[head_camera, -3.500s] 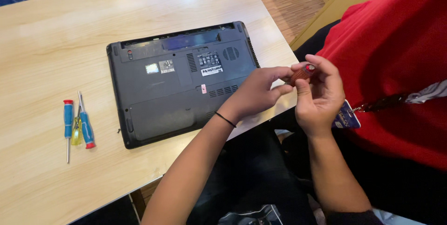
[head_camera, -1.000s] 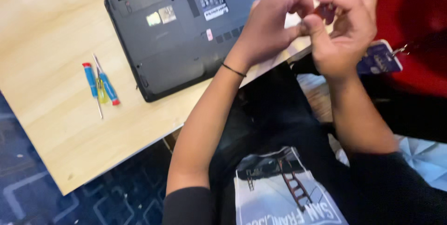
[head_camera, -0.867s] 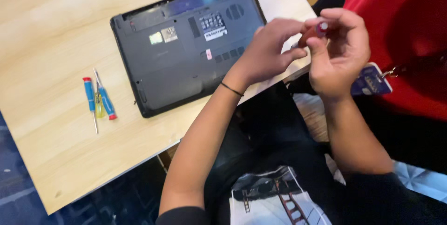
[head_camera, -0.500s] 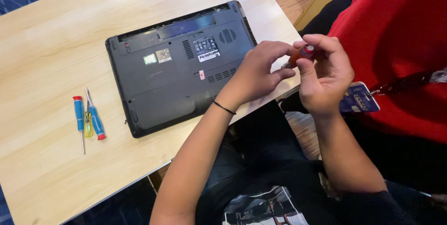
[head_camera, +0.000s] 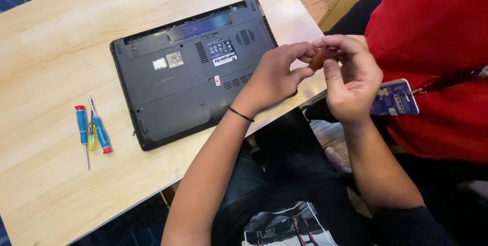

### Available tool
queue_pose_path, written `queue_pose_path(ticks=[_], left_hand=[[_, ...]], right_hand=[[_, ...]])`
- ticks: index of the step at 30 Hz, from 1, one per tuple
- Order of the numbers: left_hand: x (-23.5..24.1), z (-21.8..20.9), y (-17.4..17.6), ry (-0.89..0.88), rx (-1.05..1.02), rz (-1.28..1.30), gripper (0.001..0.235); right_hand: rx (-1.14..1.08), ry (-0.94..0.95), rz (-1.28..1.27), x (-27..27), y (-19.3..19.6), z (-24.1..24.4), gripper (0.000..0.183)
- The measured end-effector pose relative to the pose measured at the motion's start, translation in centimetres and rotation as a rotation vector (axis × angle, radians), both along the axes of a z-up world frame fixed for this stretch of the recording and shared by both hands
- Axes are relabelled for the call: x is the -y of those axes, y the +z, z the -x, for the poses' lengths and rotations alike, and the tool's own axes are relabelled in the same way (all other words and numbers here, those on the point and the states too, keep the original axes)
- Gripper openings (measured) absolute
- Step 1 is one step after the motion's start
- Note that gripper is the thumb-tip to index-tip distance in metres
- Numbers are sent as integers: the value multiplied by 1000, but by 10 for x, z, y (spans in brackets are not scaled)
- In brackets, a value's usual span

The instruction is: The person uses a screwdriver to remove screws from the back of a laptop placed on a table. They systematically unscrew multiple fasteners and place them on the table while occasionally repositioning the laptop.

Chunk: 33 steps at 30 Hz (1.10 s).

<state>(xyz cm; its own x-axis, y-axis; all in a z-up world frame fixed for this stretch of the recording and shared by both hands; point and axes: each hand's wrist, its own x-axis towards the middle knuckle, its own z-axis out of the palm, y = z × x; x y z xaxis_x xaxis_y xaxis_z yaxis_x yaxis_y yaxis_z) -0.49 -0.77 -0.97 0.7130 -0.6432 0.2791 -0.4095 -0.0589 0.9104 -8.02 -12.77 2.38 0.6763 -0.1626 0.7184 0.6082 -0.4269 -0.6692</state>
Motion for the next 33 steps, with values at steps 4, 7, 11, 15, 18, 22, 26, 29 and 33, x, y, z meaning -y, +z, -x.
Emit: queue_pose_path(ticks=[4, 7, 11, 15, 18, 22, 26, 29, 33], left_hand=[[-3, 4, 11, 59, 60, -96, 26], [-3, 4, 12, 17, 73, -44, 26], [-1, -2, 7, -33, 44, -75, 13], [-1, 3, 13, 66, 84, -150, 19], [-7, 8, 27, -27, 77, -86, 25], [-6, 3, 8, -65, -2, -61, 4], [-6, 5, 14, 14, 42, -109, 15], [-8, 7, 14, -13, 47, -64, 15], [-7, 2, 6, -68, -2, -56, 10]], right_hand=[[28, -4, 22, 10, -13, -2, 31], [55, -17, -16, 8, -11, -3, 33], [-30, 55, 32, 6, 1, 1, 24], [-106, -10, 23, 8, -14, 3, 38], [-88, 22, -76, 6, -21, 5, 40], [-30, 24, 28, 6, -12, 4, 29], [-6, -32, 125, 9, -12, 2, 28], [74, -62, 154, 9, -15, 1, 30], [138, -9, 158, 5, -11, -3, 27]])
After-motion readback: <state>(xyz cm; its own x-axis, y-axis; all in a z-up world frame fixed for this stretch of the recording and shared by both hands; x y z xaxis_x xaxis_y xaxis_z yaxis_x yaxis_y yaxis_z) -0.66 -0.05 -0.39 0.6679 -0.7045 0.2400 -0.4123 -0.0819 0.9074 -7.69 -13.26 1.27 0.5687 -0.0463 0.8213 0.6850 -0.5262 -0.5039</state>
